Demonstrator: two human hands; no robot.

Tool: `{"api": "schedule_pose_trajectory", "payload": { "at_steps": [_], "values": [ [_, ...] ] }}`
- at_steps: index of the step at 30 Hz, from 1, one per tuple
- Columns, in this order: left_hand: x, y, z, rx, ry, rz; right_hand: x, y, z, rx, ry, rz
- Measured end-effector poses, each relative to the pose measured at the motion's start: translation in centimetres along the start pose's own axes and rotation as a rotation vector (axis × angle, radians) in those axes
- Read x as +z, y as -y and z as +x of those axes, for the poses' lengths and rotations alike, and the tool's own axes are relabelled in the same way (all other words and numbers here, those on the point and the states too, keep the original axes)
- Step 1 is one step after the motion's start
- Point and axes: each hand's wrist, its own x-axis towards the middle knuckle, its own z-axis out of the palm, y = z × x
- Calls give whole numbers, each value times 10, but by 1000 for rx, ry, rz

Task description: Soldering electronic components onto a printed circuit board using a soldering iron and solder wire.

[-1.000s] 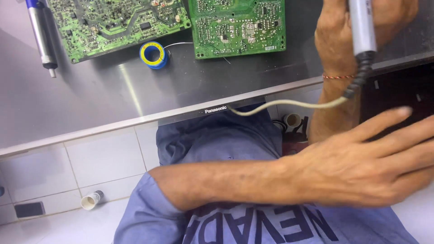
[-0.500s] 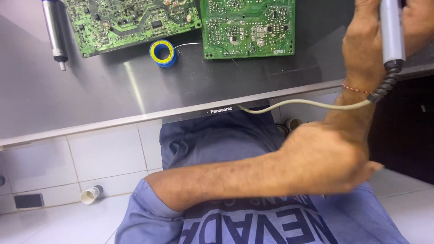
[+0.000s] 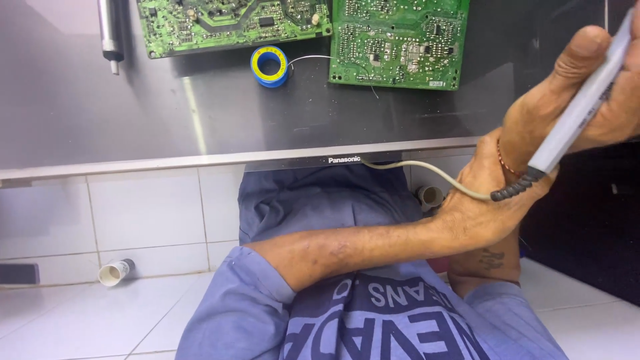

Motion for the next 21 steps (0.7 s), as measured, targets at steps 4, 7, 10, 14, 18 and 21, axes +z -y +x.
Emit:
{"api": "schedule_pose_trajectory", "payload": {
  "at_steps": [4,7,10,14,18,21],
  "values": [
    [2,9,6,42,-54,-33,4,5,-2,16,83,137],
    [7,37,11,163,-31,1,2,7,3,8,129,67],
    [-1,14,1,-4,3,-55,7,11,5,-18,126,117],
    [5,34,10,50,5,-20,0,10,-1,-3,166,90],
    [-1,22,3,47,39,-16,3,0,-8,11,123,64],
    [-2,18,4,9,19,-45,4,-2,-12,15,136,68]
  ]
}}
